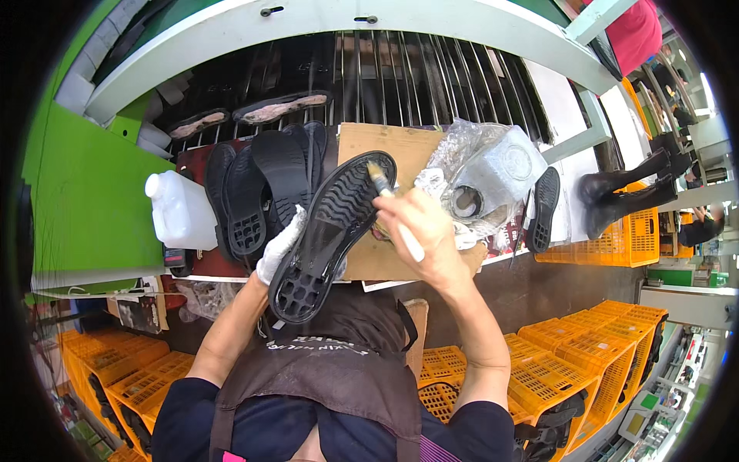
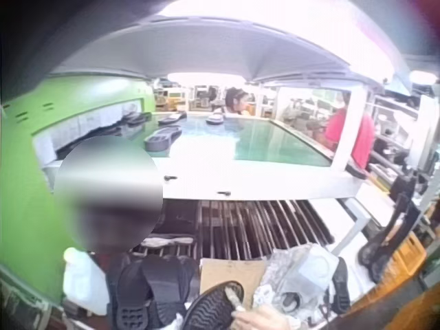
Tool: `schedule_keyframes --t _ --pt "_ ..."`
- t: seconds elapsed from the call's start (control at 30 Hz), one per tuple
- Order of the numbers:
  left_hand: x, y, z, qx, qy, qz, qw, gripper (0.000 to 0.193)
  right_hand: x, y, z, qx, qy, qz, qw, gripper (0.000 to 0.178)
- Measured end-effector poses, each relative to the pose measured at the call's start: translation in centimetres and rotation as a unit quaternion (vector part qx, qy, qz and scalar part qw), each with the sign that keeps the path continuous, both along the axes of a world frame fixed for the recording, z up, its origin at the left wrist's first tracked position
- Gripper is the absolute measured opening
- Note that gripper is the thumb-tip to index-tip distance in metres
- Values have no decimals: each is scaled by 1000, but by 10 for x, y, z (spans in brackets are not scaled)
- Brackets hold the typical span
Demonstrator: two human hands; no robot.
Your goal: The person applies adhesive onto shoe soles using a brush, places a sole onto a conveyor belt, and then picks up, wipes, and carries the adhesive container.
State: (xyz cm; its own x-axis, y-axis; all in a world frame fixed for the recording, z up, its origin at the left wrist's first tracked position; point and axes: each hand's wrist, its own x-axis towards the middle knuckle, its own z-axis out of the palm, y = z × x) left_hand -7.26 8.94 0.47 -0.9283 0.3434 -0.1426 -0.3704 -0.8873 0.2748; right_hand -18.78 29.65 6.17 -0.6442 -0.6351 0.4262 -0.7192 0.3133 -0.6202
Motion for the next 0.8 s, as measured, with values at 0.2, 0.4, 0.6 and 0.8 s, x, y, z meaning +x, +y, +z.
schedule_keyframes --t 0.2,0.4,0.6,0.8 --pt "-9 -7 -9 -114 4 36 993 63 62 -11 16 -44 -77 279 956 17" --pt "-3 1 -3 -182 -62 27 981 58 21 -15 22 -5 -504 106 857 18" --pt "2 -6 -7 -309 76 -53 946 62 -31 -18 28 -72 -407 -28 910 24" --pt "5 1 -4 -217 35 -25 975 61 -42 -17 4 -86 -34 -35 995 8"
